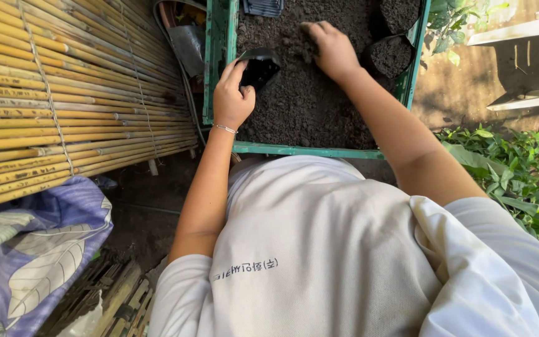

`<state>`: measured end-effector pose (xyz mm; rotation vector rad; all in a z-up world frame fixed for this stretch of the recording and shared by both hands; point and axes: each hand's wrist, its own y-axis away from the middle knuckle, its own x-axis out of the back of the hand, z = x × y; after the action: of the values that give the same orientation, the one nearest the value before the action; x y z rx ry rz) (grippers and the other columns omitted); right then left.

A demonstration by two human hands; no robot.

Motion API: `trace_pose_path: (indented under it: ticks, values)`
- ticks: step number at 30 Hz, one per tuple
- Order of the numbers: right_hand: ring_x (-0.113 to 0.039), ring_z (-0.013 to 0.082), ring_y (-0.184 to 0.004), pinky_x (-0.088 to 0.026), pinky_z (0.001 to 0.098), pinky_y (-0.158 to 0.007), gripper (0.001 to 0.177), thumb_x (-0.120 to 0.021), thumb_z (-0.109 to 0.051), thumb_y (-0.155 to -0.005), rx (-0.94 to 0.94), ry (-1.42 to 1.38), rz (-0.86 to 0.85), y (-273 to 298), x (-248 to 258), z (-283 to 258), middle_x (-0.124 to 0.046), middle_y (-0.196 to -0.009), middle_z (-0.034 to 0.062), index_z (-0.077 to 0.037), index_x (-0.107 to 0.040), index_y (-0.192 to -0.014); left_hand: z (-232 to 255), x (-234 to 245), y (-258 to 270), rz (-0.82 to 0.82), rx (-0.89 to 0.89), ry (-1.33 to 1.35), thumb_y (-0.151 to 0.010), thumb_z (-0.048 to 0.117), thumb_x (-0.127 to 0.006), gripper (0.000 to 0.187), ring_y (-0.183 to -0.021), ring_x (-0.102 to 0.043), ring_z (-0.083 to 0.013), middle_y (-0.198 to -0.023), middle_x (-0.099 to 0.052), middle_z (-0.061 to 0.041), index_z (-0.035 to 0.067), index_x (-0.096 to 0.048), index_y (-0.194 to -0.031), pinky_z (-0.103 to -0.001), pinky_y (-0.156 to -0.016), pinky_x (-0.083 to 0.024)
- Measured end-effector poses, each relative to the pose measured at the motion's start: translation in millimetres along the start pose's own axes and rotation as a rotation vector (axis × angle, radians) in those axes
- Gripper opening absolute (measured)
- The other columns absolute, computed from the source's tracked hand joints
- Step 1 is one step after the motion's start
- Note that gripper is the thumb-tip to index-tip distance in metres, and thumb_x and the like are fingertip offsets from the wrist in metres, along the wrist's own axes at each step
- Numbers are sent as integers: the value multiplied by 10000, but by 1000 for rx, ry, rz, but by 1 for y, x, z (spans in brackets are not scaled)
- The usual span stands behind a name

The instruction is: Filling small black plastic nursery bags with soil from a crate.

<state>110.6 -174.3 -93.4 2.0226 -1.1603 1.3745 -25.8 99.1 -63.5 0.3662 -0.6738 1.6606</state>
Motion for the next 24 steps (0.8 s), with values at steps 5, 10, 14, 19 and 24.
trace_pose_path:
  ticks: [5,10,14,19,24]
  values:
    - [-706,371,-1124,-593,409,-977,517,-841,-214,-934,-94,-166,-26,5,15,7,-690,-1254,220,-9,-598,-1342,5,1,-5,-30,38,63,-844,-14,-586,497,-1034,-723,-351,-1389,-643,-163,-5,-632,-1339,-375,-819,-611]
    - [-719,385,-995,-587,467,-878,713,-863,-468,-924,-111,-195,6,3,9,19,-708,-1104,303,111,-622,-1263,5,0,-5,-3,-12,40,-841,-20,-590,495,-1043,-725,-363,-1369,-651,-160,-8,-644,-1333,-371,-828,-616]
    - [-715,365,-899,-574,473,-834,637,-705,-562,-1037,-303,-234,-191,-4,21,6,-719,-962,253,66,-689,-1143,3,-3,-5,-38,20,36,-832,-23,-577,476,-915,-747,-336,-1381,-647,-171,-20,-650,-1303,-371,-786,-616]
    - [-707,354,-846,-563,472,-782,567,-638,-509,-1075,-291,-186,-444,-25,19,10,-706,-893,212,53,-685,-1022,11,1,-8,-73,90,46,-815,-34,-552,493,-843,-757,-308,-1375,-648,-171,-26,-652,-1298,-367,-749,-615]
    - [-593,418,-1183,-486,558,-972,378,-697,-360,-1000,-7,256,-150,-48,-7,39,-675,-1144,220,9,-722,-919,11,1,-8,-101,28,-39,-833,-19,-572,449,-867,-740,-334,-1373,-658,-151,-30,-671,-1271,-388,-785,-611]
